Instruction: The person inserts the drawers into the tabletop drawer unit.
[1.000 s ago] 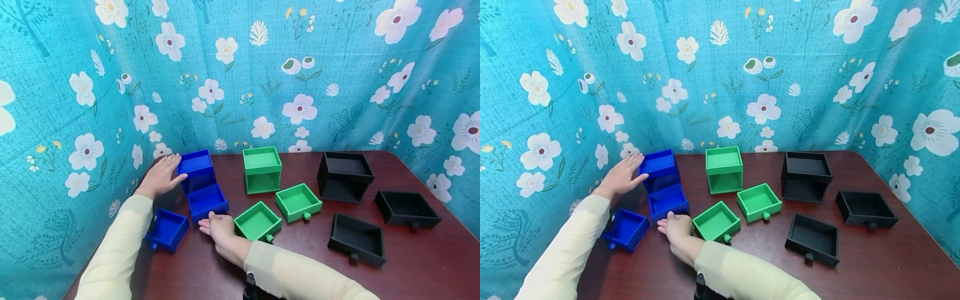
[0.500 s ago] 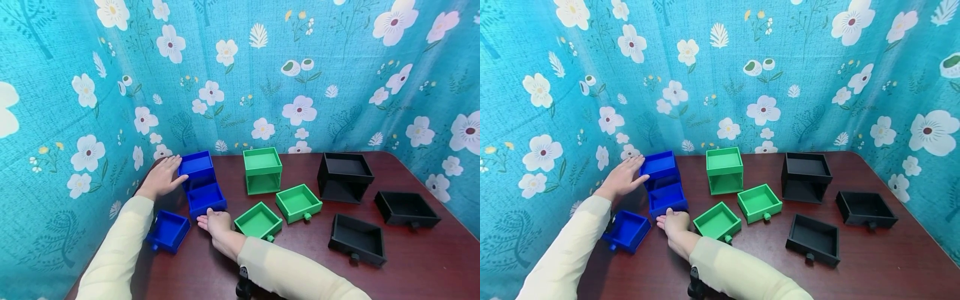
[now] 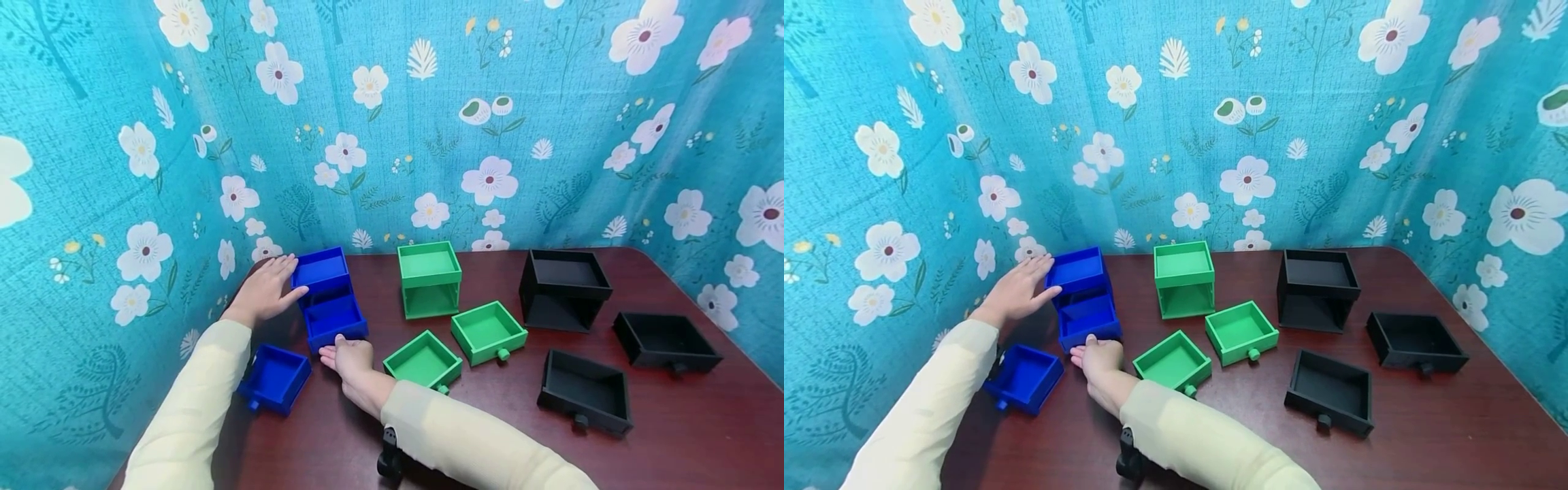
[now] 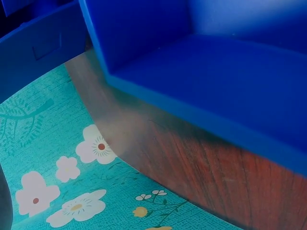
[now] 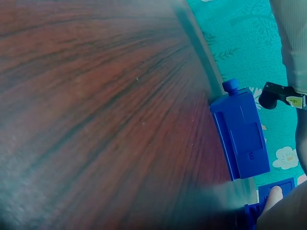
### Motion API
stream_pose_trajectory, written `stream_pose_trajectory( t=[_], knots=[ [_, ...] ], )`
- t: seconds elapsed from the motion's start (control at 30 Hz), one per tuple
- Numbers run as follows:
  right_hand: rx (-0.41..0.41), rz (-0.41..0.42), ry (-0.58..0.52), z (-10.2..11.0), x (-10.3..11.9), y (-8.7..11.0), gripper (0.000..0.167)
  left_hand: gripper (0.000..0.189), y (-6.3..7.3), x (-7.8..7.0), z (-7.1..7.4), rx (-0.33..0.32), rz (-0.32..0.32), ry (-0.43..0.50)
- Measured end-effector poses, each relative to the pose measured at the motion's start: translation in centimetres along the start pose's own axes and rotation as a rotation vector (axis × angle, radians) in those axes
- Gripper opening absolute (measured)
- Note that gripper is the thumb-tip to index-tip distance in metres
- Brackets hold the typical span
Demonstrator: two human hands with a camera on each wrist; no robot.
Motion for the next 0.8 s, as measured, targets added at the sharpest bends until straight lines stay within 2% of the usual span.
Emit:
stream_pose_trajectory(
  t=[0.4, 0.8],
  knots=[
    [0.007, -0.006, 0.036, -0.68, -0.25, -0.21, 0.031, 0.076, 0.01, 0.22, -0.03, -0.003, 0.006, -0.002],
    [-0.009, 0.001, 0.014, -0.73, -0.48, -1.0, 0.032, 0.076, 0.02, 0.09, 0.1, 0.008, 0.003, -0.006]
  ],
)
Point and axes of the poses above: each hand's wrist, its own y-axis away from the middle knuckle, its own z-axis out of the back of the hand, x = y × z, the point moved 10 cm from there along -y, towards the middle knuckle, and after that the axes turned 5 degrees about y, right-handed, at the moved point
